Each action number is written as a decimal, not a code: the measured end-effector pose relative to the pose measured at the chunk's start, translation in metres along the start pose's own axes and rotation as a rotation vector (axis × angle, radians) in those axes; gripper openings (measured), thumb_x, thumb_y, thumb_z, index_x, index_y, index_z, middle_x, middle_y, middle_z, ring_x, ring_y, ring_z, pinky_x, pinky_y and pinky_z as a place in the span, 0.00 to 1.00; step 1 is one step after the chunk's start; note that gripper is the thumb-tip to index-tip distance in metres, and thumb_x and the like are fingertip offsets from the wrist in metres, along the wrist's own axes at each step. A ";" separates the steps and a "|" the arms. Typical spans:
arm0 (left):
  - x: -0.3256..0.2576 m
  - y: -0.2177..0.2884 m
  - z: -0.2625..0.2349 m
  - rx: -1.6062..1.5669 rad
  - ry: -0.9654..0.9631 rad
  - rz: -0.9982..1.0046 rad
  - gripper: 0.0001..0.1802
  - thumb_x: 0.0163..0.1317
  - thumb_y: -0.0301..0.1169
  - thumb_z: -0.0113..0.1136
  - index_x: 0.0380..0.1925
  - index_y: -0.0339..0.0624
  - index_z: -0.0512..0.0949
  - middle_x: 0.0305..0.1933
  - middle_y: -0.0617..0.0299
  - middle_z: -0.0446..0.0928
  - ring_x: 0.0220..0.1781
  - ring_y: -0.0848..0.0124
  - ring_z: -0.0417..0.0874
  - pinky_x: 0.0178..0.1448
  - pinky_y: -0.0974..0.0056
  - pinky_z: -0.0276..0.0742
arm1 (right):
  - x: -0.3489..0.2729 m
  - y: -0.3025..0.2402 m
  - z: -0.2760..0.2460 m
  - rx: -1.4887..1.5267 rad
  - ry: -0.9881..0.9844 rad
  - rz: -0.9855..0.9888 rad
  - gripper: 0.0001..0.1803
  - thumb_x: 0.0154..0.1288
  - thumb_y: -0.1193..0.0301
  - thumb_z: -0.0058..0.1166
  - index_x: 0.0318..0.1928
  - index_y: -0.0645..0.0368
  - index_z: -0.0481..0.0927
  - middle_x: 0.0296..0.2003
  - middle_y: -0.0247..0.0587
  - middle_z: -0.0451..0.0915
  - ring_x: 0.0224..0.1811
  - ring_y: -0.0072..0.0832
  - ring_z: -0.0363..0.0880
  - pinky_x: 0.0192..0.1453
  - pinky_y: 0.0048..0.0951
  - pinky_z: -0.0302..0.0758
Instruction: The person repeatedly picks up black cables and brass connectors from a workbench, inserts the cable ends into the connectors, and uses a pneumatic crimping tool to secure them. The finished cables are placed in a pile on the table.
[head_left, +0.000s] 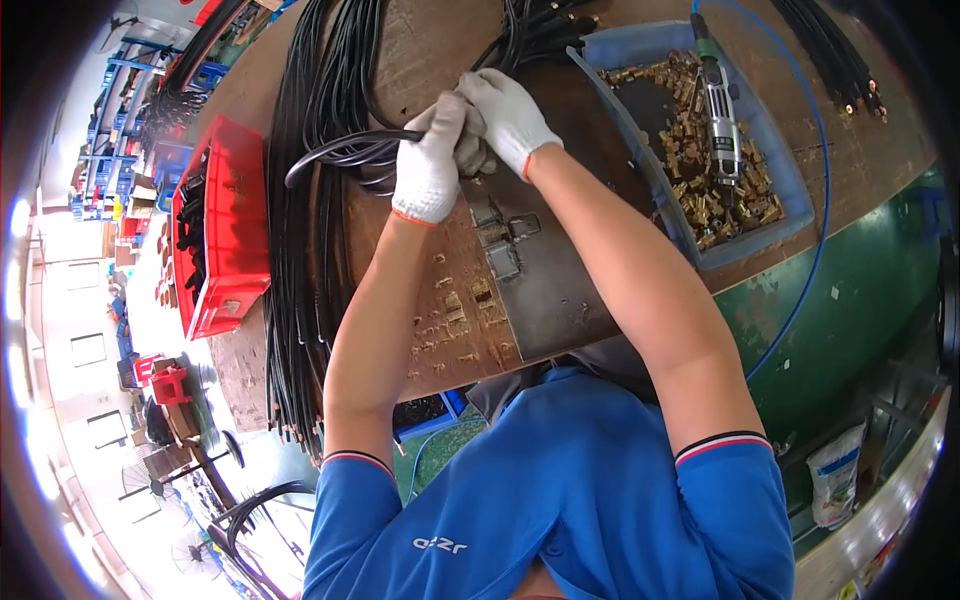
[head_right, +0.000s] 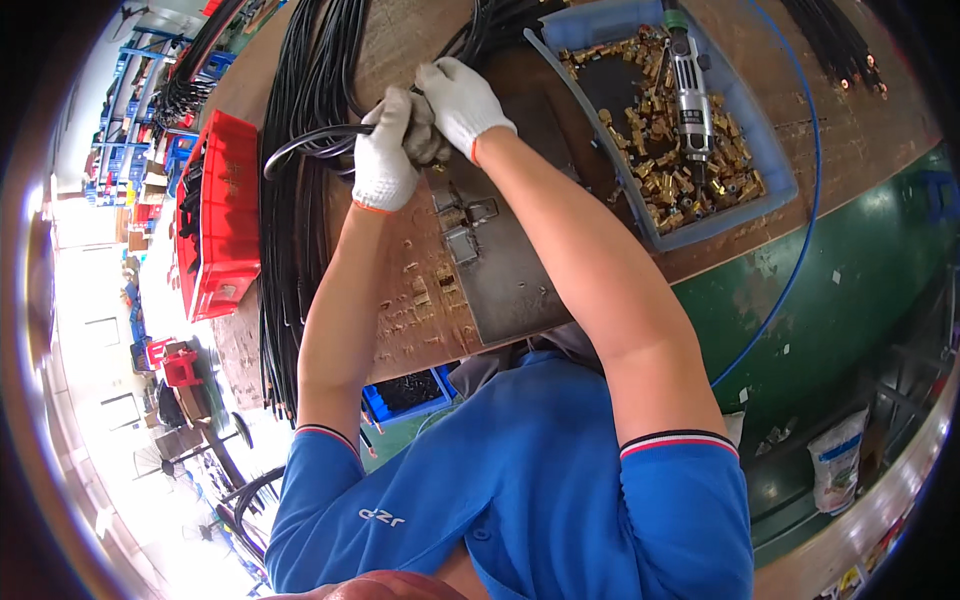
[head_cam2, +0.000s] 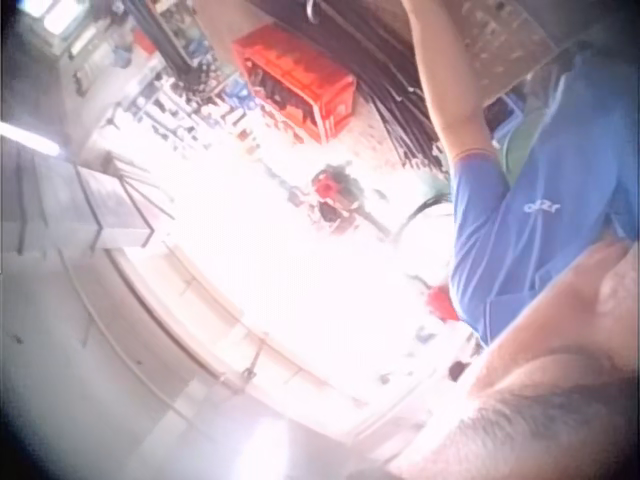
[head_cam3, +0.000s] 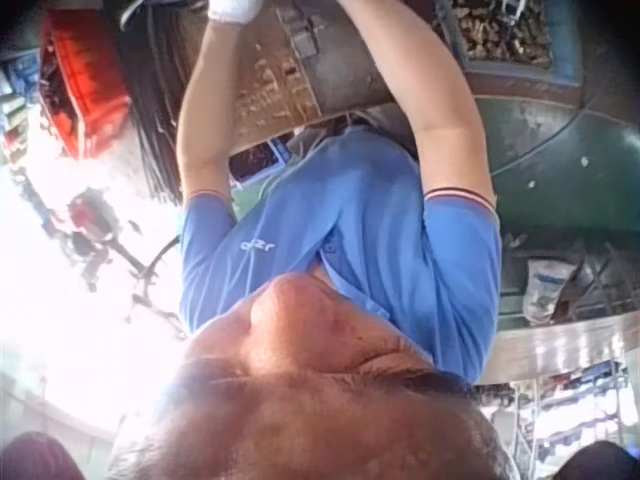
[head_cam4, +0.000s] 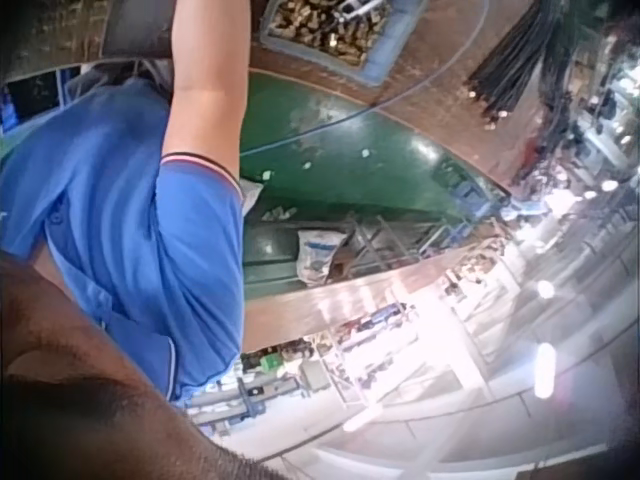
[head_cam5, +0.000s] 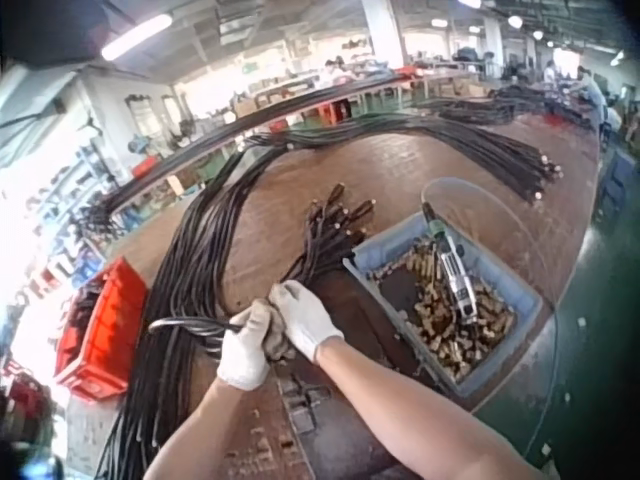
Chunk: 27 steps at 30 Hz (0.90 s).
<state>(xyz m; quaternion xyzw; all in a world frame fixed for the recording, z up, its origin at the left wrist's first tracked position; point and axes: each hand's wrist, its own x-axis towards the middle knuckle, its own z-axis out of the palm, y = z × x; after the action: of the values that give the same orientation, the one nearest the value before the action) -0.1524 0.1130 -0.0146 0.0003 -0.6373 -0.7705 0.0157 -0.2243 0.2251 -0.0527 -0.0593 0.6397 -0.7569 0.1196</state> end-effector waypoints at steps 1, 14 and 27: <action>0.002 -0.004 0.000 0.040 0.031 -0.024 0.32 0.84 0.57 0.48 0.27 0.42 0.75 0.18 0.68 0.61 0.19 0.73 0.62 0.29 0.61 0.67 | 0.003 0.000 -0.002 0.055 -0.003 -0.020 0.26 0.79 0.53 0.47 0.51 0.64 0.85 0.44 0.52 0.86 0.51 0.40 0.84 0.62 0.39 0.76; 0.006 -0.039 -0.025 0.535 -0.114 0.286 0.10 0.69 0.22 0.54 0.38 0.31 0.84 0.33 0.59 0.86 0.37 0.74 0.83 0.39 0.62 0.79 | -0.044 0.006 -0.001 0.216 -0.130 -0.166 0.19 0.77 0.61 0.58 0.44 0.64 0.92 0.34 0.35 0.88 0.38 0.19 0.80 0.48 0.28 0.77; -0.026 -0.033 -0.013 0.234 0.253 0.191 0.24 0.86 0.45 0.50 0.49 0.36 0.86 0.48 0.64 0.87 0.51 0.75 0.83 0.56 0.65 0.80 | -0.045 0.004 -0.006 0.128 0.087 -0.087 0.27 0.79 0.49 0.56 0.53 0.63 0.90 0.47 0.48 0.91 0.51 0.28 0.84 0.61 0.31 0.77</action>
<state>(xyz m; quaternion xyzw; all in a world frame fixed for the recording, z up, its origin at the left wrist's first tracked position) -0.1265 0.1074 -0.0494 0.0384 -0.7125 -0.6800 0.1687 -0.1820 0.2418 -0.0550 -0.0464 0.5914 -0.8026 0.0623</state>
